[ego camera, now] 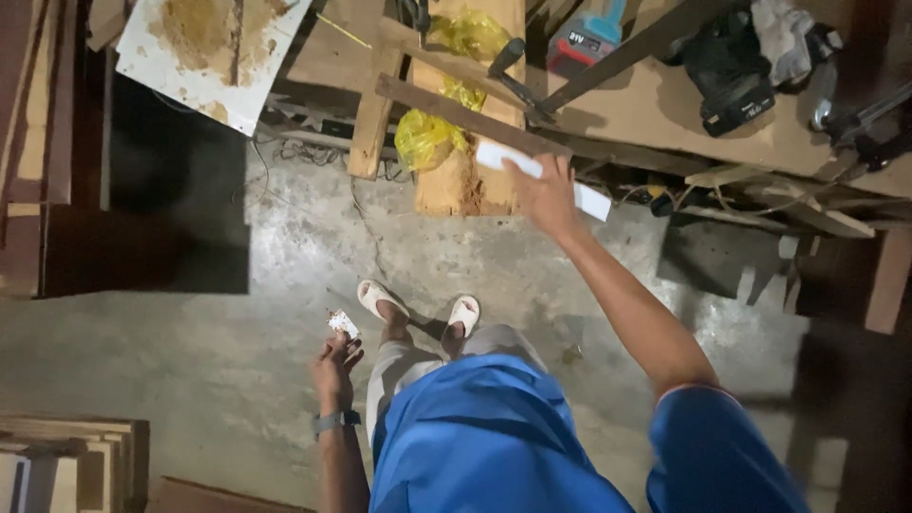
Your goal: The person scrapes a small piece of wood clamped to a workbench using a white plastic scraper. They repeatedly scrape the surface to remove material and then wipe the debris onto a nearby white board.
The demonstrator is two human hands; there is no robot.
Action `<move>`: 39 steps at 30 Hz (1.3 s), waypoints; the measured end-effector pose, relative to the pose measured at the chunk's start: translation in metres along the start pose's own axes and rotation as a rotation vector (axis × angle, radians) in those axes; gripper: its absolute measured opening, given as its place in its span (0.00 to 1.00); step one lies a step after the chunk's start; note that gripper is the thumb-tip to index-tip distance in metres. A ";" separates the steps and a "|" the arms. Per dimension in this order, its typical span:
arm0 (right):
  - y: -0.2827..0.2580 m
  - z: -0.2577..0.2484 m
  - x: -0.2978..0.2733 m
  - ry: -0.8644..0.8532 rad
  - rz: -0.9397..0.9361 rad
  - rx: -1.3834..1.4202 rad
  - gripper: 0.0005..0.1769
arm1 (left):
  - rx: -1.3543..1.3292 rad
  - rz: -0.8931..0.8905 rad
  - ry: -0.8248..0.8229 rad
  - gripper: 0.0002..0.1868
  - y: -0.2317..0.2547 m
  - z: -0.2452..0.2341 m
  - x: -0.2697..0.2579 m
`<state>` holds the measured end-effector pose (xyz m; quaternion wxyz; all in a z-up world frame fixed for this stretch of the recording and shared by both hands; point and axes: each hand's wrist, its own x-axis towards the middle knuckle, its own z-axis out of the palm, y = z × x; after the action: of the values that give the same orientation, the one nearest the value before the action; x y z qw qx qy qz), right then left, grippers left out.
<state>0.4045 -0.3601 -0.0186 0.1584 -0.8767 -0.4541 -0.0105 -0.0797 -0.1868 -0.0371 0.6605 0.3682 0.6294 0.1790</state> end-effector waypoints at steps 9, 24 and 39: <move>-0.023 0.007 0.012 -0.034 0.022 0.035 0.32 | -0.065 0.009 0.025 0.08 -0.003 0.002 -0.002; -0.004 -0.004 -0.038 0.038 -0.006 0.234 0.25 | 0.053 0.154 -0.208 0.06 0.064 0.142 -0.037; -0.015 -0.029 -0.003 -0.022 -0.244 -0.075 0.30 | 0.568 0.425 -0.302 0.12 0.064 0.254 0.033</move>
<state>0.3949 -0.3627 0.0128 0.1183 -0.8204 -0.5582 -0.0372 0.1845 -0.1878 -0.0310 0.5656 0.6808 0.4594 0.0742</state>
